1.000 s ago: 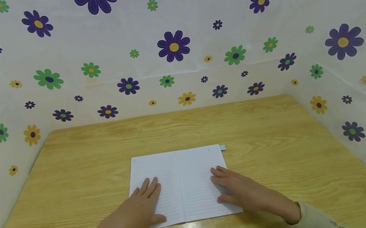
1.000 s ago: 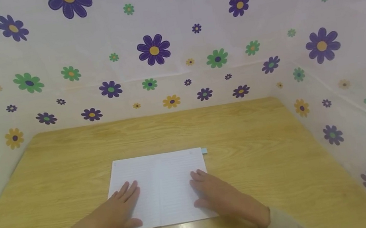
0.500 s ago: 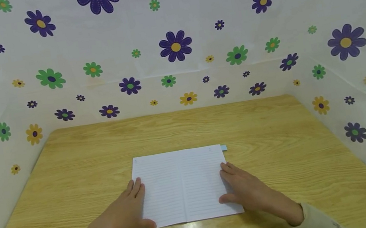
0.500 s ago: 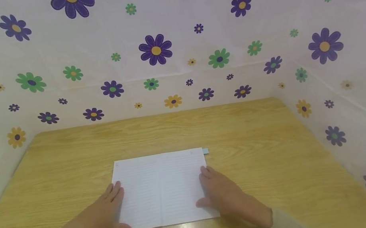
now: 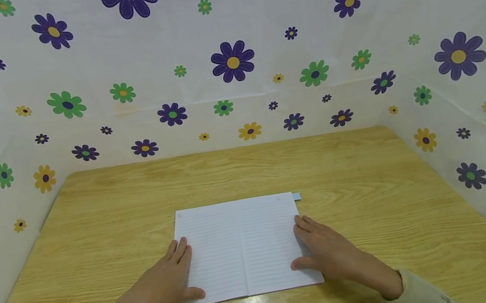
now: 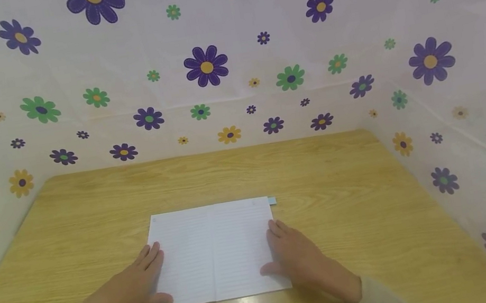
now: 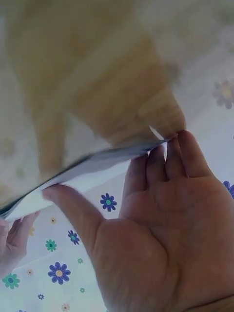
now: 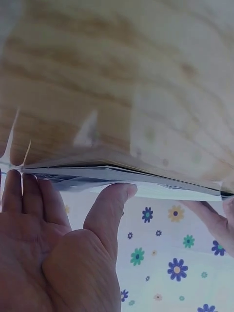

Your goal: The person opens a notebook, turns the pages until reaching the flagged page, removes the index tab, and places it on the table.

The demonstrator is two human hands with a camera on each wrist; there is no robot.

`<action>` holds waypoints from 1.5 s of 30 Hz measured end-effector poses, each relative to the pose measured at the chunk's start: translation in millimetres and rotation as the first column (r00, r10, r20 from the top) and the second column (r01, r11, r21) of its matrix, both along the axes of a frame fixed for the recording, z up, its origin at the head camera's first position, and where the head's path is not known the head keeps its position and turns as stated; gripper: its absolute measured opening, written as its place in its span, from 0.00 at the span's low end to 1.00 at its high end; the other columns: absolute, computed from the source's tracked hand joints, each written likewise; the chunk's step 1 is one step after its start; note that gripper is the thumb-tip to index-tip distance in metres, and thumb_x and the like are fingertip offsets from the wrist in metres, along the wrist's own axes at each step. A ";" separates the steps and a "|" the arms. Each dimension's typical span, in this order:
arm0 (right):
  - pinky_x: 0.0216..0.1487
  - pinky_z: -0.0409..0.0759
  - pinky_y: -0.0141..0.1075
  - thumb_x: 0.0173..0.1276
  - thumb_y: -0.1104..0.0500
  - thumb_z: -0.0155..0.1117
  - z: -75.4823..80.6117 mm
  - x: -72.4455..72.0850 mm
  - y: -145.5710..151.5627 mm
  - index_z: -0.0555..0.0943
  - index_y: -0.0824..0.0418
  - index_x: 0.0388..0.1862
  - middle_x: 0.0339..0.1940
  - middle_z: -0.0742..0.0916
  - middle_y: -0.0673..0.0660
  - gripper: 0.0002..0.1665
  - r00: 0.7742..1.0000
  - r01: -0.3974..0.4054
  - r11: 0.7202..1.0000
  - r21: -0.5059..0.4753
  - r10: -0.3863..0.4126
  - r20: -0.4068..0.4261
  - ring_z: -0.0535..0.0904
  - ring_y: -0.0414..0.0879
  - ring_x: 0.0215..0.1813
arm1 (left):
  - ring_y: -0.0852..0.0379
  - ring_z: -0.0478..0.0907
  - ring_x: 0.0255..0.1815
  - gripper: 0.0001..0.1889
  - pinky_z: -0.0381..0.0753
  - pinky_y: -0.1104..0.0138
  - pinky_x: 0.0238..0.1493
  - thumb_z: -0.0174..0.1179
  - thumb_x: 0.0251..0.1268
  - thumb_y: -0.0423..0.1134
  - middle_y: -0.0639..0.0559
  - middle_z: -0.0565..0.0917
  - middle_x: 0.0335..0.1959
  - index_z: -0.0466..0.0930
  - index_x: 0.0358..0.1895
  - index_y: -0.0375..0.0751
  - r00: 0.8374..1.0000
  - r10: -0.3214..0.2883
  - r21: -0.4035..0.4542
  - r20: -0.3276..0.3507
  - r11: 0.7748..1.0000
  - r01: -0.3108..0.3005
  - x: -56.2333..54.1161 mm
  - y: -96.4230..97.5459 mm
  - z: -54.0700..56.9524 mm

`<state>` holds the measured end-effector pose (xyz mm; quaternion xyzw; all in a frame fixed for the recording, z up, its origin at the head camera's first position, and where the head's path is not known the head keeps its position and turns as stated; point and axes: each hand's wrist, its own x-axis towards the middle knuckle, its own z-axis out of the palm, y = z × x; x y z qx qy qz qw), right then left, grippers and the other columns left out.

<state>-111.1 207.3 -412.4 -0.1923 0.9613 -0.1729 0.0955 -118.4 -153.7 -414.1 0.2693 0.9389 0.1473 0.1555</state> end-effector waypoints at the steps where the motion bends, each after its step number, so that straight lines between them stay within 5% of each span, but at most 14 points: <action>1: 0.74 0.63 0.63 0.64 0.48 0.77 -0.3 -0.3 0.0 0.69 0.80 0.71 0.76 0.67 0.77 0.49 1.000 -0.005 1.000 0.003 0.005 0.001 0.59 0.71 0.79 | 0.23 0.49 0.79 0.52 0.59 0.39 0.75 0.68 0.64 0.60 0.21 0.54 0.78 0.59 0.74 0.16 1.000 -0.009 0.001 -0.014 1.000 0.009 0.2 -1.0 -0.9; 9: 0.75 0.62 0.62 0.65 0.49 0.77 -2.6 -2.2 0.2 0.71 0.78 0.70 0.76 0.69 0.75 0.46 0.998 -0.057 0.998 0.000 0.057 -0.008 0.59 0.73 0.78 | 0.23 0.47 0.79 0.54 0.56 0.37 0.75 0.69 0.63 0.61 0.23 0.54 0.79 0.58 0.75 0.17 1.000 -0.007 0.033 -0.029 0.999 0.008 -0.4 -8.1 -5.7; 19: 0.69 0.68 0.66 0.67 0.56 0.74 -3.3 0.9 -1.9 0.80 0.73 0.62 0.70 0.77 0.72 0.31 0.977 -0.161 0.987 0.012 0.161 -0.139 0.68 0.71 0.74 | 0.24 0.46 0.80 0.50 0.57 0.28 0.69 0.64 0.70 0.59 0.24 0.52 0.80 0.57 0.76 0.18 0.999 0.036 0.007 -0.023 0.999 -0.036 -7.0 -11.6 -7.2; 25: 0.61 0.80 0.54 0.64 0.63 0.76 -2.6 1.9 -7.9 0.89 0.70 0.49 0.54 0.88 0.66 0.16 0.969 -0.152 0.986 -0.073 0.134 -0.209 0.82 0.61 0.58 | 0.24 0.46 0.80 0.51 0.57 0.28 0.69 0.66 0.68 0.59 0.24 0.52 0.80 0.57 0.76 0.19 0.998 0.059 0.014 -0.001 0.998 -0.059 -9.5 -11.5 -6.6; 29: 0.49 0.86 0.41 0.62 0.65 0.77 0.9 3.9 -10.2 0.90 0.69 0.45 0.45 0.88 0.60 0.13 0.985 -0.070 0.975 -0.211 0.033 -0.171 0.85 0.51 0.46 | 0.24 0.47 0.80 0.51 0.58 0.28 0.69 0.66 0.68 0.58 0.25 0.52 0.80 0.57 0.76 0.19 0.999 0.055 0.005 -0.002 0.998 -0.055 -9.8 -11.8 -6.9; 33: 0.43 0.87 0.35 0.59 0.68 0.79 2.5 3.7 -7.3 0.87 0.69 0.47 0.48 0.87 0.60 0.17 0.992 0.048 0.912 -0.407 -0.091 -0.088 0.86 0.49 0.42 | 0.24 0.48 0.79 0.50 0.59 0.29 0.69 0.66 0.68 0.58 0.24 0.53 0.80 0.57 0.76 0.19 0.999 0.046 -0.004 -0.009 0.999 -0.046 -9.6 -11.7 -5.6; 39: 0.55 0.85 0.41 0.63 0.67 0.77 2.0 -4.8 1.1 0.78 0.70 0.66 0.64 0.82 0.68 0.32 0.957 0.290 0.745 -0.601 -0.246 0.157 0.84 0.59 0.59 | 0.23 0.48 0.79 0.51 0.59 0.28 0.67 0.67 0.67 0.59 0.23 0.53 0.79 0.58 0.75 0.18 0.999 0.041 -0.004 -0.008 0.999 -0.041 -10.2 -10.7 -3.2; 45: 0.63 0.80 0.37 0.69 0.68 0.70 6.0 -8.6 4.9 0.60 0.73 0.79 0.75 0.72 0.70 0.45 0.910 0.410 0.572 -0.711 -0.201 0.363 0.74 0.62 0.71 | 0.23 0.48 0.79 0.51 0.59 0.28 0.68 0.67 0.66 0.59 0.23 0.53 0.79 0.58 0.75 0.18 0.999 0.043 -0.003 -0.006 0.999 -0.043 -9.3 -10.7 -2.5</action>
